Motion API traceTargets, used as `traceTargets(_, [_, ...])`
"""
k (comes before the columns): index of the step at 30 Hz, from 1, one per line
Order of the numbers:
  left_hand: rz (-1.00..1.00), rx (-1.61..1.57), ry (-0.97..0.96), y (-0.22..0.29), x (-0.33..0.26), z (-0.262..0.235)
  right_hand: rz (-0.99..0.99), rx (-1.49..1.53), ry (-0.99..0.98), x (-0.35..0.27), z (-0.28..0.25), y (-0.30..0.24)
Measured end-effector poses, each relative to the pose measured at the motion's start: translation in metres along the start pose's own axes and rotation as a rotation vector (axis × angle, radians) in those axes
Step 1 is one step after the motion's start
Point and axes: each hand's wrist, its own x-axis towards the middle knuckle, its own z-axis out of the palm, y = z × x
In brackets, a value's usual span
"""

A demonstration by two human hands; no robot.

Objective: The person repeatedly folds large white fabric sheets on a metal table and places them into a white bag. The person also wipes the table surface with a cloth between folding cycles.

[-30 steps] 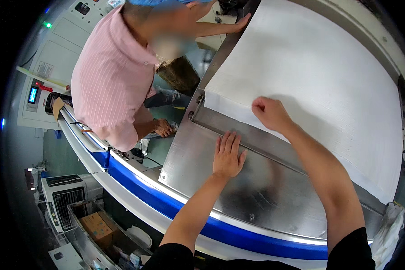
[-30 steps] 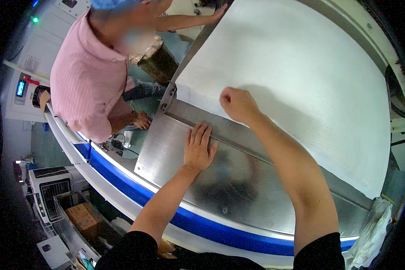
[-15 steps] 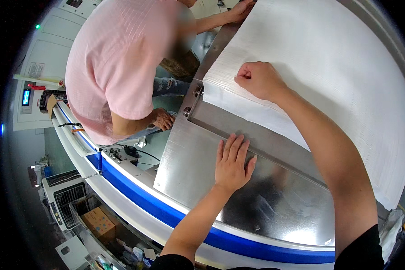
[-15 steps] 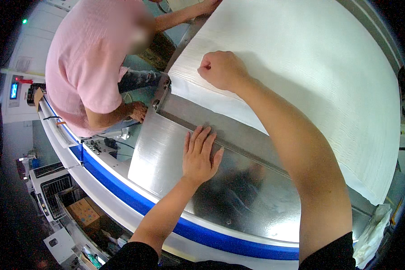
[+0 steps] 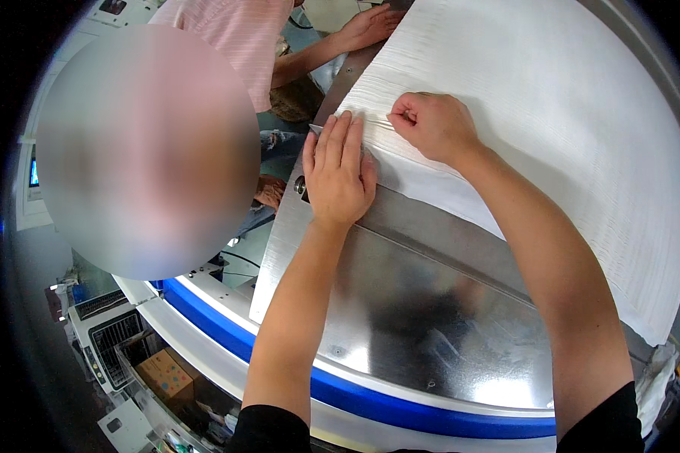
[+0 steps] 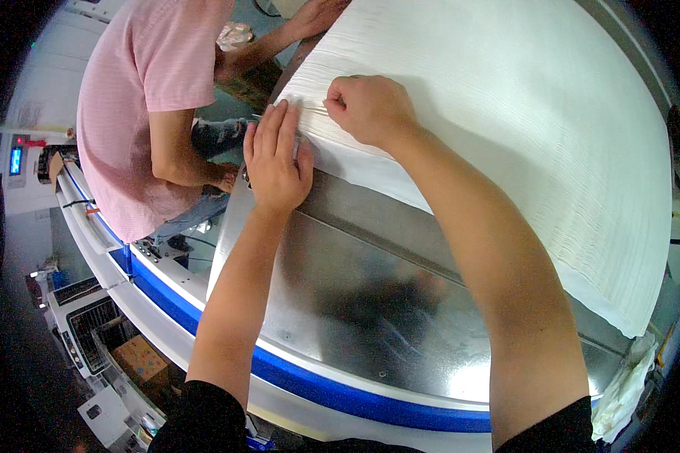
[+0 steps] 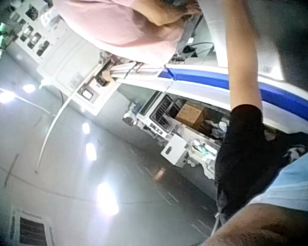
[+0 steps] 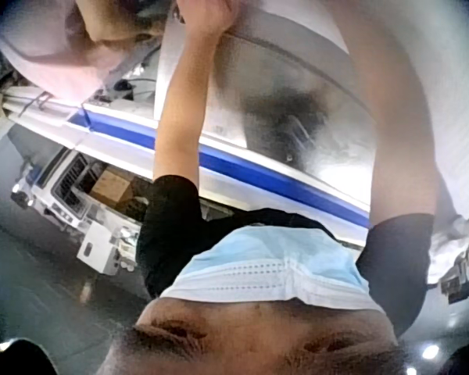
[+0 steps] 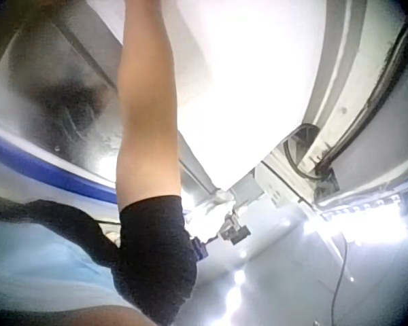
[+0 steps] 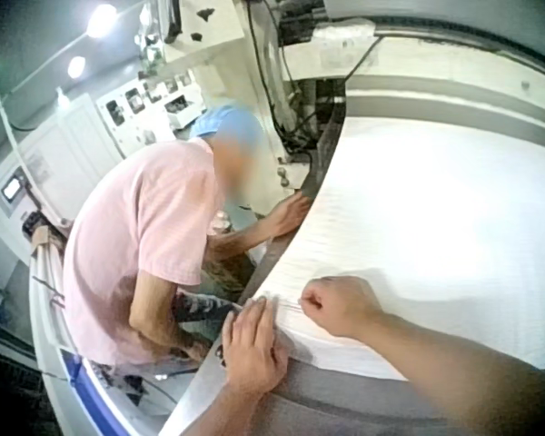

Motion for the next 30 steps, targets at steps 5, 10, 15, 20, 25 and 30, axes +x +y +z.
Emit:
traceTargets(5, [0.039, -0.009, 0.017, -0.003, -0.001, 0.006, -0.075, -0.034, 0.096, 0.0, 0.004, 0.01])
traceTargets(10, [0.019, -0.054, 0.065, -0.007, -0.001, 0.009, 0.02, 0.0, -0.008, 0.0, 0.0, 0.005])
traceTargets(15, [0.03, -0.054, 0.048, -0.002, 0.003, 0.006, 0.013, 0.013, 0.051, 0.0, 0.003, 0.01])
traceTargets(20, [0.02, -0.023, 0.041, -0.004, -0.002, 0.008, 0.03, 0.018, 0.005, 0.0, 0.003, 0.007])
traceTargets(25, [0.003, -0.064, 0.04, -0.002, -0.01, 0.003, 0.036, -0.028, -0.029, 0.001, -0.002, 0.008])
traceTargets(30, [0.001, -0.033, 0.031, 0.0, -0.024, -0.011, 0.036, 0.001, -0.006, 0.001, 0.0, 0.01])
